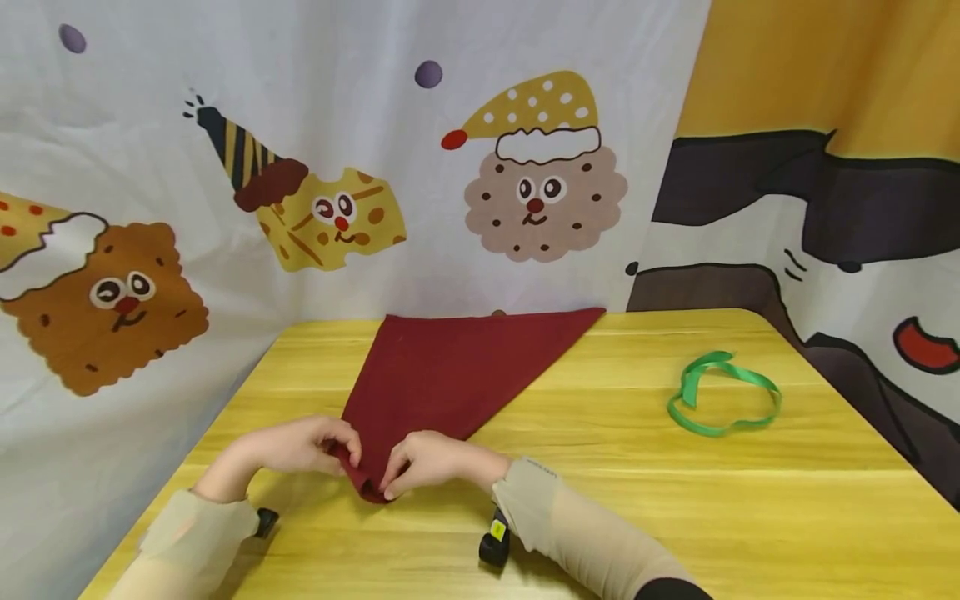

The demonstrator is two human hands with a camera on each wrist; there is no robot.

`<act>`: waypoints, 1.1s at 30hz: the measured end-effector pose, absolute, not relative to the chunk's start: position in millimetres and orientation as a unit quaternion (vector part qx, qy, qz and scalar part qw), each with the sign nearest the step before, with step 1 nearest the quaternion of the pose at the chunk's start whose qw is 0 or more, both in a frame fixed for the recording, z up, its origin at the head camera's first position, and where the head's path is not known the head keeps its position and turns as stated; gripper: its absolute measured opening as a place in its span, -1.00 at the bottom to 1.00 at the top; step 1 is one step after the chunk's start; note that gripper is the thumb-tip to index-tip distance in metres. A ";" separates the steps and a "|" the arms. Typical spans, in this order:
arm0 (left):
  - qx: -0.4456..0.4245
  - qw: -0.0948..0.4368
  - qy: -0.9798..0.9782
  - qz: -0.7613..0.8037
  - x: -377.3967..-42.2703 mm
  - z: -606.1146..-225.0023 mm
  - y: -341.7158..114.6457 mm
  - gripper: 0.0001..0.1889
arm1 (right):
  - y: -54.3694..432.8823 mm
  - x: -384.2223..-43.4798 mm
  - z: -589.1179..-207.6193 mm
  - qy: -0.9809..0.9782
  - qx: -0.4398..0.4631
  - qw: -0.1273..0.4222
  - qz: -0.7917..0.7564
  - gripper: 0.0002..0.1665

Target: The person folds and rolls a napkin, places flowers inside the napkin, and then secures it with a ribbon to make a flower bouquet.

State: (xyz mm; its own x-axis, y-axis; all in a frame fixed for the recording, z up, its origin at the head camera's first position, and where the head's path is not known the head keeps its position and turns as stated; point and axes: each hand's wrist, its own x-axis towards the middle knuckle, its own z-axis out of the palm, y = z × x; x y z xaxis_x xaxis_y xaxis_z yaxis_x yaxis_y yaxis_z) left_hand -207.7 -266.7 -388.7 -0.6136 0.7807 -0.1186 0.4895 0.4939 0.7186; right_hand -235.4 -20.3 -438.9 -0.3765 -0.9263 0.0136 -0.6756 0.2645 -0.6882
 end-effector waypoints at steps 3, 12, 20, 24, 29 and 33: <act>0.389 0.201 0.839 0.323 -211.0 -387.8 -264.4 -0.87 | -20.6 -236.9 -441.5 0.772 -0.518 0.199 -0.311 -0.87; 0.406 0.198 0.829 0.329 -221.8 -387.5 -253.8 -0.89 | -20.0 -237.7 -446.4 0.767 -0.433 0.274 -0.385 -0.60; 0.382 0.205 0.842 0.320 -227.7 -389.3 -242.4 -0.89 | -19.4 -236.5 -446.7 0.774 -0.403 0.274 -0.405 -0.76; 0.368 0.209 0.850 0.314 -229.6 -387.9 -237.0 -0.89 | -19.2 -235.2 -445.8 0.777 -0.390 0.270 -0.414 -0.75; 0.359 0.202 0.861 0.297 -230.9 -386.9 -231.5 -0.88 | -21.0 -233.5 -445.5 0.784 -0.365 0.263 -0.428 -0.78; 0.359 0.198 0.865 0.289 -233.2 -388.4 -228.9 -0.87 | -22.8 -232.7 -445.9 0.789 -0.341 0.262 -0.439 -0.82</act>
